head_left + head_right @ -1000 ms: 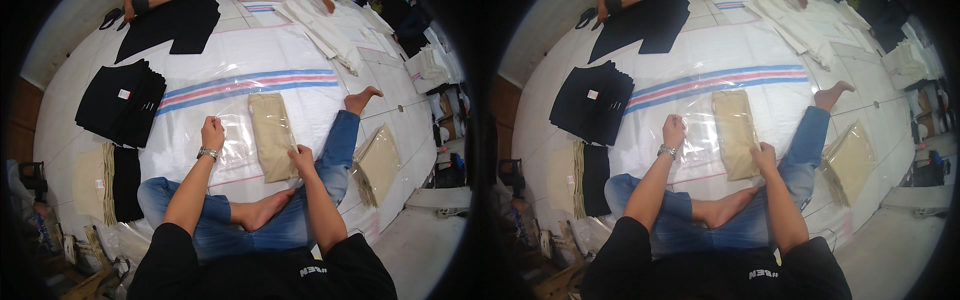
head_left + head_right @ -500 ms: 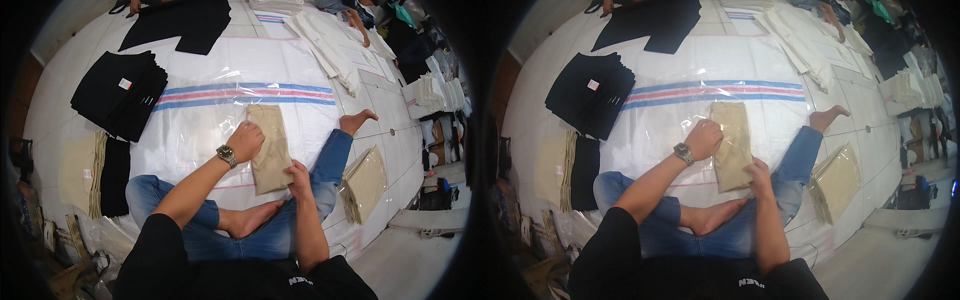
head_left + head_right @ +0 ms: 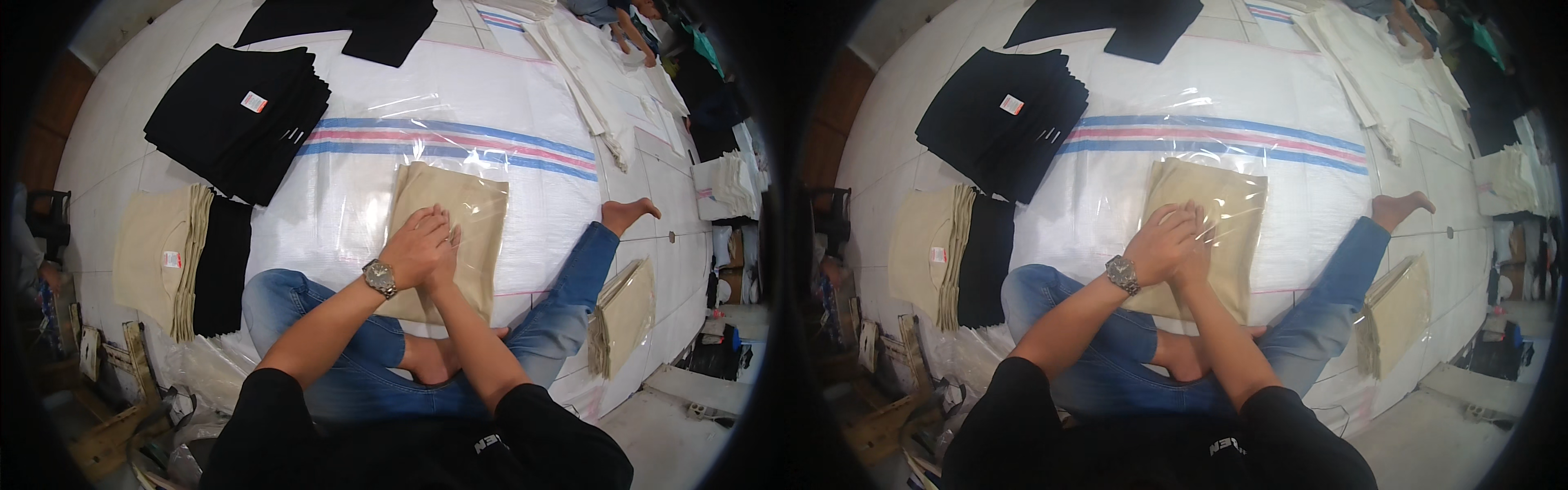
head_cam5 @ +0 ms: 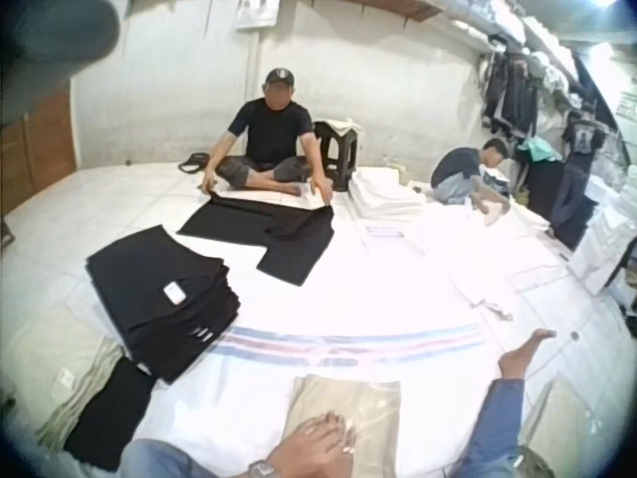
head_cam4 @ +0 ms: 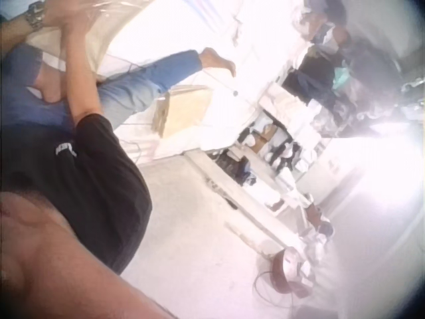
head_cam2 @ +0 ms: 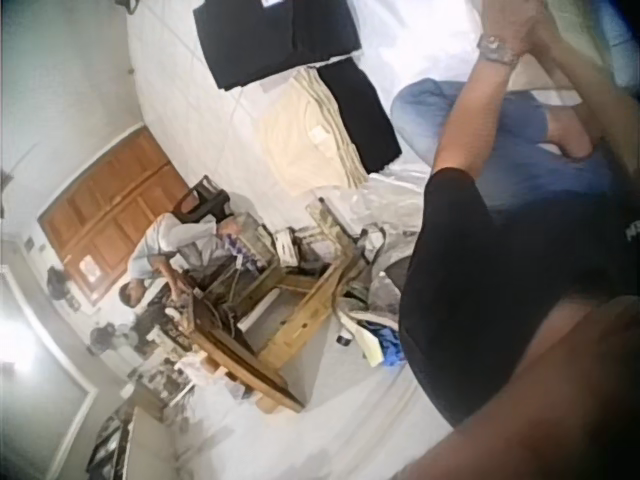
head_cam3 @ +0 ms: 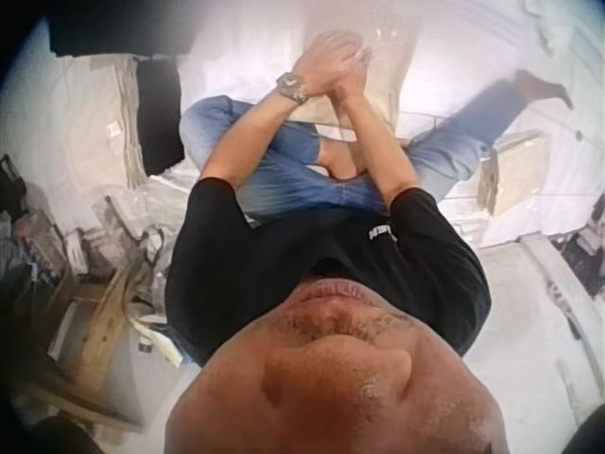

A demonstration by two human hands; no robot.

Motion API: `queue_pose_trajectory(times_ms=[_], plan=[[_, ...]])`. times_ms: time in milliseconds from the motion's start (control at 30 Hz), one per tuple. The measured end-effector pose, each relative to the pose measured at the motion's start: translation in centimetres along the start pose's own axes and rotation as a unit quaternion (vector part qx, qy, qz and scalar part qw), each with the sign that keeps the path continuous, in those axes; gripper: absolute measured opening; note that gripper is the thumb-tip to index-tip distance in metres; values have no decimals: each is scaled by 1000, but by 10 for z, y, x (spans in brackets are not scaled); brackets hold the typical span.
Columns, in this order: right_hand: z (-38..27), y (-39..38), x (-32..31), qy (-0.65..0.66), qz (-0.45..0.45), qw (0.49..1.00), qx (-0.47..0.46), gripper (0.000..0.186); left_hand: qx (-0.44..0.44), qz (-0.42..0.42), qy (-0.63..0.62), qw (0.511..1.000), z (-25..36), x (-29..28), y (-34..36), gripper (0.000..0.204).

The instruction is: The person takes a folded beige shirt from a stack, places it into a clear plastic bag, presses down on the bag to remove air, and then sets the packaged shirt aside.

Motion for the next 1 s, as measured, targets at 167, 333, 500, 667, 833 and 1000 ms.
queue_pose_trajectory(times_ms=[167,333,500,667,833,1000], plan=[[-7,91,34,-155,-3,988,-11,57,-19,-29,-1,999,-11,-13,-7,17],[-22,121,38,-313,-46,948,-44,54,-60,2,-82,995,-21,-24,-9,17],[-18,61,-9,-322,-66,944,30,61,-366,195,-136,900,-90,-17,-30,28],[-32,-50,-95,-111,-200,961,-152,40,-595,61,-144,788,-143,9,-17,68],[55,-47,-149,-110,21,989,96,28,-608,96,-338,712,-178,39,-20,54],[137,-67,-111,169,-39,911,373,24,-594,101,-232,764,-183,28,-52,35]])
Point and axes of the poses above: each hand's wrist, its own y-axis towards the middle knuckle, its own x-axis out of the palm, z = x × y, the point moved 2 cm from there along y, towards the middle knuckle, and after that the axes turned 10 degrees about -y, right-handed, at the moved point
